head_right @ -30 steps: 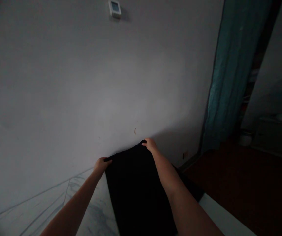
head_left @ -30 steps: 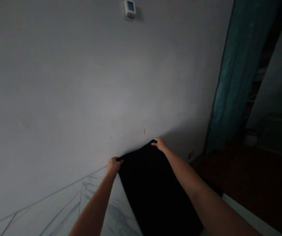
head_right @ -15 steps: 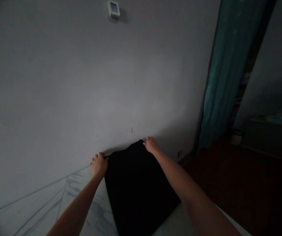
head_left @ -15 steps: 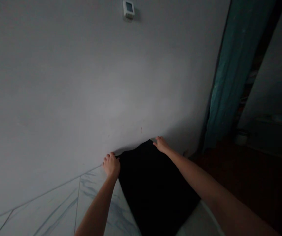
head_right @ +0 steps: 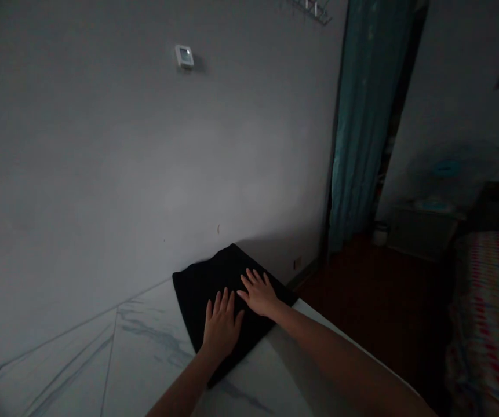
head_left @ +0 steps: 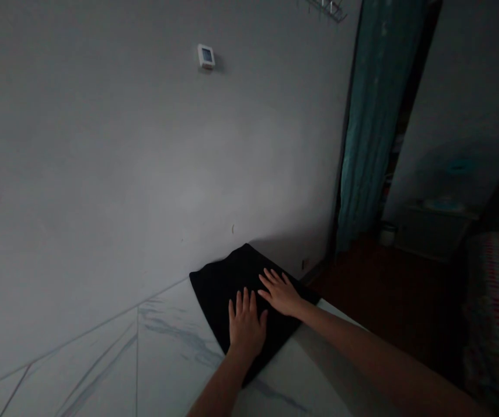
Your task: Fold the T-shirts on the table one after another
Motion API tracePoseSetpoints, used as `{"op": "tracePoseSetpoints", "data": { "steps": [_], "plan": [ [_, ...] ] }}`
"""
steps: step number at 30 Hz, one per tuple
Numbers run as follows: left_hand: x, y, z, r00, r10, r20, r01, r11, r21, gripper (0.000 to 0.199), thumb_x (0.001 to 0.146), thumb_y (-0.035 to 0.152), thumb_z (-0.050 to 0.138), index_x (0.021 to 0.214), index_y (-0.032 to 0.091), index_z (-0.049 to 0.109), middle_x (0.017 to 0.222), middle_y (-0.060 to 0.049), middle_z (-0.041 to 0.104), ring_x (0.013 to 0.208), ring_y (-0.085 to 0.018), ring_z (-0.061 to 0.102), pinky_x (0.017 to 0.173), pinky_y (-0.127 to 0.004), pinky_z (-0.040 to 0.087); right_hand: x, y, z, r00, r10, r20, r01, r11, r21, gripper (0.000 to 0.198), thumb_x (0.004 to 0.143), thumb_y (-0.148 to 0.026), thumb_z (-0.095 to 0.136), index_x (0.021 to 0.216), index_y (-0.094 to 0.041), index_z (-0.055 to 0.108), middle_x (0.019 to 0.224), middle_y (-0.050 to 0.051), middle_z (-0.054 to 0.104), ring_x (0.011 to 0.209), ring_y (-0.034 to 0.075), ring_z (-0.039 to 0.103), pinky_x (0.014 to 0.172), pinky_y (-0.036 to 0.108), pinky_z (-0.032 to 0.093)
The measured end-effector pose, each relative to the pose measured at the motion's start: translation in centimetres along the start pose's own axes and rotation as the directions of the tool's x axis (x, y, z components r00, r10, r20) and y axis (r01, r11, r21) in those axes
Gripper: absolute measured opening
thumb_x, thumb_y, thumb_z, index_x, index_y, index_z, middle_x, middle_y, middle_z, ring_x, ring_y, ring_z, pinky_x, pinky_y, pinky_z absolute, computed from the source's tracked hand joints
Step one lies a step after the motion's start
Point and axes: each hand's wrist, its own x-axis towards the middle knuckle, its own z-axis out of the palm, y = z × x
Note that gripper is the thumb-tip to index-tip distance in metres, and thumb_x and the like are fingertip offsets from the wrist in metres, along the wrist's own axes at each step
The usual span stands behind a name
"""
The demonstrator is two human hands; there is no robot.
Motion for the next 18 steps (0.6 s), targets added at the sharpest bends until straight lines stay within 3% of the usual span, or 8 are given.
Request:
{"op": "tracePoseSetpoints", "data": {
  "steps": [5,9,14,18],
  "plan": [
    [0.0,-0.2,0.0,1.000,0.007,0.026,-0.007,1.000,0.011,0.055,0.096,0.045,0.029,0.145,0.021,0.040,0.153,-0.008,0.036,0.143,-0.029,0.031,0.117,-0.055,0.026,-0.4,0.9,0.3,1.000,0.027,-0.007,-0.027,0.999,0.044,0.061,0.097,-0.057,0.024,0.150,-0.028,0.033,0.159,0.004,0.022,0.146,0.026,0.017,0.118,0.048,0.014],
    [-0.1,-0.1,-1.1,0.999,0.024,0.042,-0.024,1.000,0.004,0.056,0.097,0.044,0.029,0.147,0.018,0.035,0.155,-0.008,0.031,0.144,-0.027,0.028,0.117,-0.052,0.027,-0.5,0.6,-0.2,0.996,0.083,0.033,-0.085,0.996,0.033,0.063,0.098,-0.055,0.024,0.151,-0.022,0.029,0.160,0.007,0.017,0.146,0.025,0.017,0.118,0.047,0.014],
    [-3.2,0.4,-3.0,0.999,-0.039,-0.016,0.038,0.998,-0.055,0.056,0.096,0.043,0.031,0.147,0.018,0.035,0.155,-0.011,0.032,0.144,-0.031,0.027,0.117,-0.057,0.024,-2.2,1.2,-0.7,0.984,0.159,-0.079,-0.159,0.987,-0.001,0.063,0.098,-0.053,0.025,0.149,-0.017,0.034,0.158,0.012,0.021,0.146,0.026,0.020,0.117,0.051,0.016],
    [-6.0,0.9,-3.3,0.999,0.042,0.001,-0.042,0.988,-0.148,0.057,0.094,0.047,0.039,0.148,0.031,0.032,0.157,-0.008,0.028,0.145,-0.033,0.025,0.116,-0.062,0.022,-4.3,1.9,0.3,0.971,0.199,-0.130,-0.207,0.977,-0.053,0.065,0.096,-0.057,0.028,0.149,-0.019,0.036,0.158,0.014,0.022,0.145,0.029,0.022,0.115,0.056,0.016]
  ]
}}
